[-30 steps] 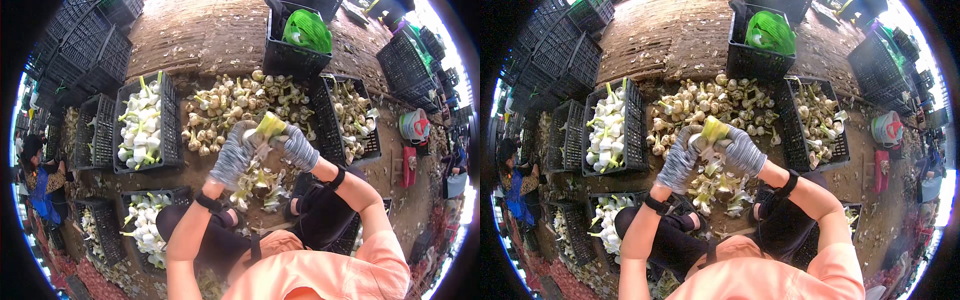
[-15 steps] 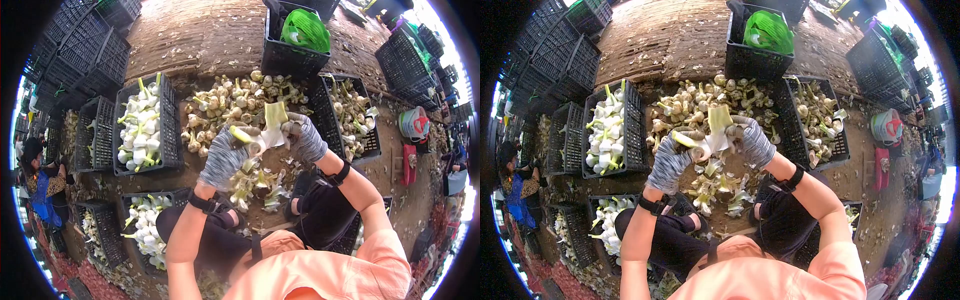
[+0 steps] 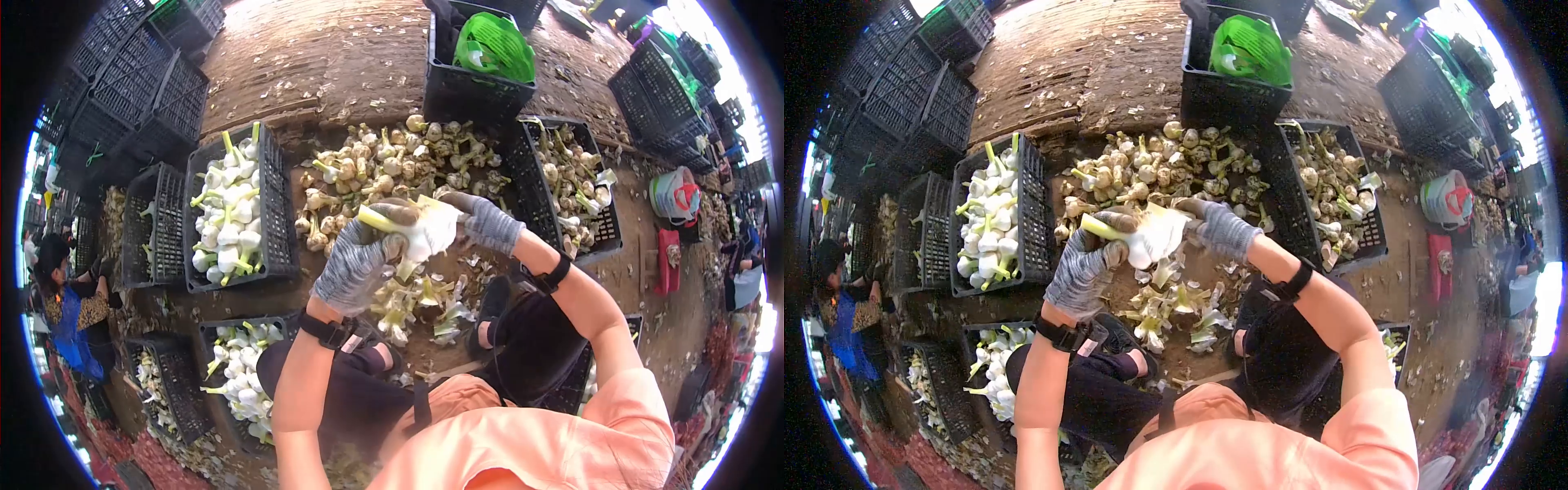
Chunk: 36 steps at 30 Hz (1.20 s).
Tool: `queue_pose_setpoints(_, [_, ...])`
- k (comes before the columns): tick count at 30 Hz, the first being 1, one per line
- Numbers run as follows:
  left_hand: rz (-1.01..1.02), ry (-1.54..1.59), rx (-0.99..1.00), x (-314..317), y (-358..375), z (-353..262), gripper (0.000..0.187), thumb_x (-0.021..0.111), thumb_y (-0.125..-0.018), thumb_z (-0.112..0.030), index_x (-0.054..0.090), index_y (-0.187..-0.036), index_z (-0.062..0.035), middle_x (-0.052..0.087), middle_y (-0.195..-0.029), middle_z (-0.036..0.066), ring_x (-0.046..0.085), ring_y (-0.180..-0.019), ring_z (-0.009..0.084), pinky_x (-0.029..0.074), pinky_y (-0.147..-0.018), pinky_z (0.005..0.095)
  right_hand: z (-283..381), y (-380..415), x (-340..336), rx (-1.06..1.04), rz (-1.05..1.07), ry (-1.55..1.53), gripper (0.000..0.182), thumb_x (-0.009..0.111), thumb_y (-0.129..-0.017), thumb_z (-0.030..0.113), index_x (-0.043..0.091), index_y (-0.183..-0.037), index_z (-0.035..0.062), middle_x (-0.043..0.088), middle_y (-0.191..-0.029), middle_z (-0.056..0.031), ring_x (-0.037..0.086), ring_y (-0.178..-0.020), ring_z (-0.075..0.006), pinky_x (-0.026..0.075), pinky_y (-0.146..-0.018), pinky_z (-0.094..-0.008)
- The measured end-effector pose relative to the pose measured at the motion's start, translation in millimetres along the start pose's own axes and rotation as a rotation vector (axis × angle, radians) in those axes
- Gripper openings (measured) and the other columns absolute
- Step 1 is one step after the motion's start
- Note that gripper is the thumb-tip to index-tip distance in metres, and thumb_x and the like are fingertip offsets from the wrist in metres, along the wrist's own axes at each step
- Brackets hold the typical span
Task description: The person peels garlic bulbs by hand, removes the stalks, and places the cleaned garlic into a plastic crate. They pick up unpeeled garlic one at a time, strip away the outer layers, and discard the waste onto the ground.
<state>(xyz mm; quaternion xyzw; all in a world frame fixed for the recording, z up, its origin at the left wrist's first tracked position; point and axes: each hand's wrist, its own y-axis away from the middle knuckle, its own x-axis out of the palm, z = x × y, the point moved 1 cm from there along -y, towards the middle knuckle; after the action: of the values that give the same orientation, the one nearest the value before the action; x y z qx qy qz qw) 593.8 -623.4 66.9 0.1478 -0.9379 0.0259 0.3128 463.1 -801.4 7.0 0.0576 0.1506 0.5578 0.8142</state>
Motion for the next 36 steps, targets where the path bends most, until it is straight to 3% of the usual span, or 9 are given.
queue_pose_setpoints(4, [-0.155, -0.276, 0.126, -3, -4, 2, 0.033, 0.067, -0.075, -0.011, 0.055, -0.105, -0.0038, 0.058, -0.097, 0.003, 0.055, -0.090, 0.0115, 0.044, -0.080, 0.0244, 52, 17, -2, 0.202, 0.133, -0.853, 0.051, 0.064, -0.079, 0.024, 0.042, -0.121, 0.0030, 0.060, -0.095, -0.0100, 0.059, -0.088, -0.0209, 0.053, -0.069, -0.0322])
queue_pose_setpoints(7, [-0.148, -0.566, 0.227, -3, -7, 9, 0.026, 0.066, -0.075, -0.006, 0.057, -0.100, -0.0037, 0.059, -0.095, 0.002, 0.055, -0.088, 0.0112, 0.045, -0.078, 0.0253, 47, 18, 14, -0.477, -0.199, 0.242, 0.037, 0.070, -0.072, 0.014, 0.056, -0.105, 0.0042, 0.061, -0.096, -0.0092, 0.059, -0.083, -0.0156, 0.050, -0.073, -0.0286])
queue_pose_setpoints(10, [-0.109, -0.712, 0.264, -5, -7, 7, 0.023, 0.067, -0.074, -0.005, 0.059, -0.095, -0.0047, 0.059, -0.095, 0.002, 0.055, -0.087, 0.0110, 0.045, -0.077, 0.0252, 48, 15, 1, -0.121, 0.005, 0.674, 0.032, 0.065, -0.073, 0.008, 0.055, -0.102, 0.0002, 0.061, -0.088, -0.0054, 0.055, -0.076, -0.0116, 0.047, -0.068, -0.0247])
queue_pose_setpoints(16, [-0.036, -0.026, 0.084, -4, 0, 6, 0.028, 0.066, -0.075, -0.006, 0.056, -0.101, -0.0061, 0.058, -0.099, 0.004, 0.056, -0.091, 0.0142, 0.046, -0.079, 0.0277, 17, 6, -15, -0.156, -0.277, 0.310, 0.031, 0.062, -0.073, 0.001, 0.057, -0.104, 0.0012, 0.063, -0.092, -0.0119, 0.060, -0.080, -0.0185, 0.049, -0.073, -0.0291])
queue_pose_setpoints(18, [-0.080, 0.065, 0.066, -10, -2, 6, 0.032, 0.067, -0.074, -0.009, 0.055, -0.104, -0.0058, 0.057, -0.101, 0.005, 0.056, -0.093, 0.0156, 0.046, -0.081, 0.0283, 25, 14, -7, -0.252, 0.423, 0.321, 0.028, 0.058, -0.078, 0.007, 0.056, -0.105, 0.0009, 0.062, -0.089, -0.0056, 0.057, -0.077, -0.0129, 0.048, -0.069, -0.0268])
queue_pose_setpoints(22, [-0.206, 0.286, 0.003, -19, -3, 11, 0.039, 0.068, -0.074, -0.014, 0.051, -0.109, -0.0045, 0.057, -0.103, 0.008, 0.057, -0.094, 0.0179, 0.049, -0.080, 0.0275, 47, 30, 8, -0.071, 0.871, 0.159, 0.029, 0.059, -0.077, 0.010, 0.058, -0.106, 0.0037, 0.064, -0.093, -0.0105, 0.060, -0.081, -0.0195, 0.048, -0.076, -0.0317])
queue_pose_setpoints(26, [-0.307, 0.350, -0.021, -28, -7, 20, 0.035, 0.065, -0.077, -0.012, 0.051, -0.107, -0.0042, 0.058, -0.100, 0.009, 0.060, -0.086, 0.0169, 0.054, -0.071, 0.0230, 56, 19, 10, 0.039, 0.278, 0.583, 0.033, 0.056, -0.084, 0.025, 0.053, -0.108, 0.0036, 0.062, -0.086, -0.0078, 0.060, -0.079, -0.0193, 0.049, -0.072, -0.0321])
queue_pose_setpoints(29, [-0.340, 0.359, -0.043, -28, -7, 24, 0.033, 0.064, -0.077, -0.011, 0.051, -0.107, -0.0048, 0.058, -0.100, 0.008, 0.060, -0.087, 0.0165, 0.054, -0.072, 0.0227, 42, 4, 26, -0.237, -0.066, -0.148, 0.035, 0.057, -0.083, 0.031, 0.049, -0.096, 0.0000, 0.057, -0.074, -0.0045, 0.060, -0.066, -0.0148, 0.052, -0.056, -0.0270])
queue_pose_setpoints(36, [-0.292, 0.395, -0.081, -23, -8, 35, 0.030, 0.061, -0.080, -0.008, 0.050, -0.107, -0.0028, 0.057, -0.099, 0.008, 0.059, -0.089, 0.0178, 0.053, -0.074, 0.0228, 58, 12, 42, 0.114, -0.143, -0.513, 0.044, 0.066, -0.076, 0.035, 0.045, -0.094, 0.0005, 0.056, -0.074, -0.0053, 0.059, -0.064, -0.0118, 0.053, -0.050, -0.0244])
